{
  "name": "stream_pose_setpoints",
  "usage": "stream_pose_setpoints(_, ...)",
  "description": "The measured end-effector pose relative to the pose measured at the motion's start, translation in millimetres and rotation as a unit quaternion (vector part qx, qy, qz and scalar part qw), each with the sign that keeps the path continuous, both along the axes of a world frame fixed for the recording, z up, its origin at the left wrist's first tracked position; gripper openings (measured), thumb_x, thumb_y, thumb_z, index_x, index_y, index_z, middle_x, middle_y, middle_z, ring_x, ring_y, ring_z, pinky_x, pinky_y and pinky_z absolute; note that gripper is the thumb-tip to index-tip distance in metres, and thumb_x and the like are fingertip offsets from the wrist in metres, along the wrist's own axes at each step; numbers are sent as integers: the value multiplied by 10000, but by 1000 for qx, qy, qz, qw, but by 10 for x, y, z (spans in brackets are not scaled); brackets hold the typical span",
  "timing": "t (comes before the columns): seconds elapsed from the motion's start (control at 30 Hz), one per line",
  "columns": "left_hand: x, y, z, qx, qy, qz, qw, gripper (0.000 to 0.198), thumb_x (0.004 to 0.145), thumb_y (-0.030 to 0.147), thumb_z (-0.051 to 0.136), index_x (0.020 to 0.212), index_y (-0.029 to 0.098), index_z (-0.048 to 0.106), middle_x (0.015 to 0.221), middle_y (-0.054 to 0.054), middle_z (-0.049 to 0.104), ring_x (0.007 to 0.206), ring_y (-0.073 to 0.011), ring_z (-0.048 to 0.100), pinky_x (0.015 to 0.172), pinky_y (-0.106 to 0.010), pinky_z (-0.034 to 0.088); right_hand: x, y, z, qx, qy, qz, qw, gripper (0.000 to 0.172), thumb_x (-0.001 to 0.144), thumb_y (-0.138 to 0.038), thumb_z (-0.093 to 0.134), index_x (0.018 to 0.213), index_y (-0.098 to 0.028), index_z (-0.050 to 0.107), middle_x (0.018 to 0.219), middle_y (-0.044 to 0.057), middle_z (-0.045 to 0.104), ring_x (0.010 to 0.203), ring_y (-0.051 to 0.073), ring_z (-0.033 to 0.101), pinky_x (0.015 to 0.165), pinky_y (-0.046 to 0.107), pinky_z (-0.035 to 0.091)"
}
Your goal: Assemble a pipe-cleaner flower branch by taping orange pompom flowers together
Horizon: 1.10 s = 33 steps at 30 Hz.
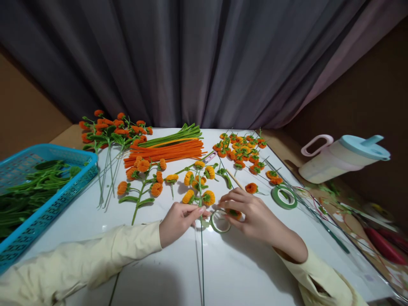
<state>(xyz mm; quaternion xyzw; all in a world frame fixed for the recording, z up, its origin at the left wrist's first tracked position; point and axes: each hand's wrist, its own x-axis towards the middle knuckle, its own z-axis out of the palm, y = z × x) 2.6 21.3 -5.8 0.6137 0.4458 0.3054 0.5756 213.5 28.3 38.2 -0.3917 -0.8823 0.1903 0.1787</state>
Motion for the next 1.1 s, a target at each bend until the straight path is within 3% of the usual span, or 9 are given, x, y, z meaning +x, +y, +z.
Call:
stream_pose_setpoints(0.07,-1,-2,3,2,-2,1,1000,355,816,361,478,846,95,712,690,-53,667,565,-114,486,532,-198,437,-54,-50,41,-13,59,-23,998,142,803,-176,544,877,-179,666,880,62,660,807,184,552,722,290,430)
stream_pose_setpoints(0.13,0,0,1,10,-7,1,1000,357,814,367,476,733,96,694,586,-22,599,538,-106,451,511,-195,408,-152,-117,42,-84,111,-60,988,142,823,-254,553,852,-167,662,817,47,666,668,137,545,634,241,428)
stream_pose_setpoints(0.2,0,7,-7,19,-10,2,1000,376,814,376,472,614,104,637,512,9,500,522,-99,419,500,-195,373,-265,-179,-4,-176,125,-85,973,173,796,-321,600,859,-171,659,774,21,667,547,99,499,535,207,397)
stream_pose_setpoints(0.3,-1,16,-23,27,-9,1,1000,399,816,390,466,541,117,560,495,30,411,516,-93,379,495,-201,325,-398,-238,-116,-237,136,-97,957,182,756,-333,644,822,-164,656,682,-7,635,508,84,447,505,193,358)
stream_pose_setpoints(0.5,-7,10,-14,26,1,-18,999,389,822,394,449,617,100,600,524,18,427,541,-103,370,505,-215,296,-503,-261,-244,-284,174,-134,933,168,792,-274,585,704,-135,618,502,-46,492,463,69,351,468,188,298)
stream_pose_setpoints(0.77,0,-3,-4,26,6,-22,999,386,823,387,444,586,109,566,519,23,395,538,-100,346,496,-217,277,-549,-269,-251,-322,212,-144,911,240,820,-249,512,612,-139,557,474,-35,505,442,65,363,444,180,288)
stream_pose_setpoints(1.1,-1,-1,-8,54,47,-8,997,399,812,388,441,531,121,536,503,43,259,512,-93,256,467,-236,192,-468,-228,-179,-331,176,-148,915,190,798,-269,547,735,-120,647,448,-54,449,418,60,335,420,184,262)
